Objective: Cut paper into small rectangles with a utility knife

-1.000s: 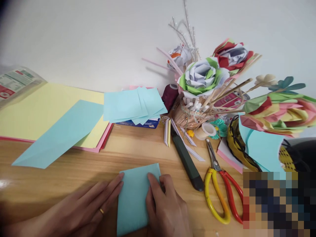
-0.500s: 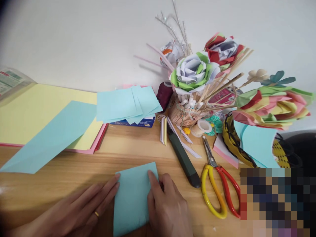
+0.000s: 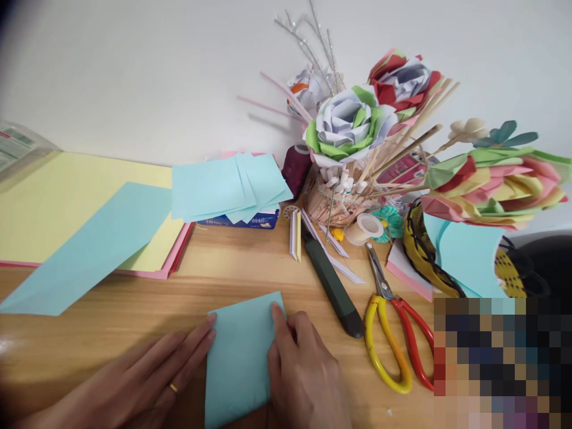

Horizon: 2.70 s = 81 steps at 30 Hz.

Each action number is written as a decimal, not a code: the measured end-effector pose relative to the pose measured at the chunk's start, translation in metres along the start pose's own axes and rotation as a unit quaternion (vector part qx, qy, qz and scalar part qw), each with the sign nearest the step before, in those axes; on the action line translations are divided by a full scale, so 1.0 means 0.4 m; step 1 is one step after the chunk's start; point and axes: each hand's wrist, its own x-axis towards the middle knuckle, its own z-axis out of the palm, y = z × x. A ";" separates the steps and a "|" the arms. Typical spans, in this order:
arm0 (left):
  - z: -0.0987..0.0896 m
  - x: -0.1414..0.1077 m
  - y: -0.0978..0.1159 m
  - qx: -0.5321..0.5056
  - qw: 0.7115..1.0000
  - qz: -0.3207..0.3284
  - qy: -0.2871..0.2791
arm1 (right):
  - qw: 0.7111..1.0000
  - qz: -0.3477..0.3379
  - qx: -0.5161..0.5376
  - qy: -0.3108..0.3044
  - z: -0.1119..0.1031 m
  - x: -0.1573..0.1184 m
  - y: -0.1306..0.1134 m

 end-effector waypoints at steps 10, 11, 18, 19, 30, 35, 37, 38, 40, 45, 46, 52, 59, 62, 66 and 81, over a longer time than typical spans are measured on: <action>0.000 -0.009 0.004 -0.005 1.000 -0.003 -0.015 | 1.000 -0.015 -0.004 -0.020 0.002 -0.014 0.008; 0.001 -0.009 0.004 -0.004 1.000 -0.003 -0.021 | 1.000 -0.015 -0.006 -0.021 0.002 -0.013 0.007; -0.012 -0.005 -0.007 -0.029 0.999 -0.014 -0.038 | 1.000 -0.020 -0.014 -0.018 0.003 -0.015 0.007; -0.015 -0.004 -0.008 -0.033 0.998 -0.013 -0.045 | 0.999 -0.021 -0.014 -0.022 0.002 -0.016 0.007; -0.019 0.005 -0.010 -0.035 0.999 -0.002 -0.019 | 0.998 -0.040 -0.058 -0.005 -0.001 -0.009 -0.002; -0.015 0.004 -0.011 -0.046 0.999 0.016 -0.002 | 0.994 -0.041 -0.098 -0.005 -0.011 -0.002 -0.015; -0.011 0.006 -0.010 -0.052 0.998 0.019 0.006 | 0.994 -0.039 -0.105 -0.005 -0.018 0.000 -0.016; -0.010 0.008 -0.010 -0.055 0.998 0.022 -0.003 | 0.994 -0.036 -0.102 -0.008 -0.022 0.000 -0.015; -0.008 0.011 -0.013 -0.058 0.998 0.029 -0.014 | 0.996 -0.025 -0.085 -0.021 -0.029 -0.003 -0.011; -0.002 0.012 -0.030 -0.114 0.993 0.008 0.009 | 0.998 -0.014 -0.040 -0.053 -0.039 -0.021 0.018; -0.001 0.011 -0.034 -0.135 0.991 -0.009 0.000 | 0.997 -0.016 -0.038 -0.058 -0.040 -0.025 0.026; 0.006 0.008 -0.041 -0.200 0.977 -0.055 -0.050 | 0.994 -0.092 -0.056 -0.019 -0.059 -0.044 0.066; -0.020 0.040 -0.071 -0.157 0.986 0.040 -0.046 | 0.963 -0.199 0.130 -0.128 -0.121 -0.016 0.075; -0.035 0.066 -0.083 -0.133 0.986 0.078 -0.071 | 0.971 -0.163 0.097 -0.146 -0.132 0.001 0.060; -0.045 0.098 -0.087 -0.106 0.986 0.103 -0.082 | 0.982 -0.134 -0.009 -0.130 -0.115 0.031 0.003; -0.045 0.176 -0.070 -0.108 0.979 0.086 -0.152 | 0.984 -0.097 -0.123 -0.089 -0.063 0.026 -0.075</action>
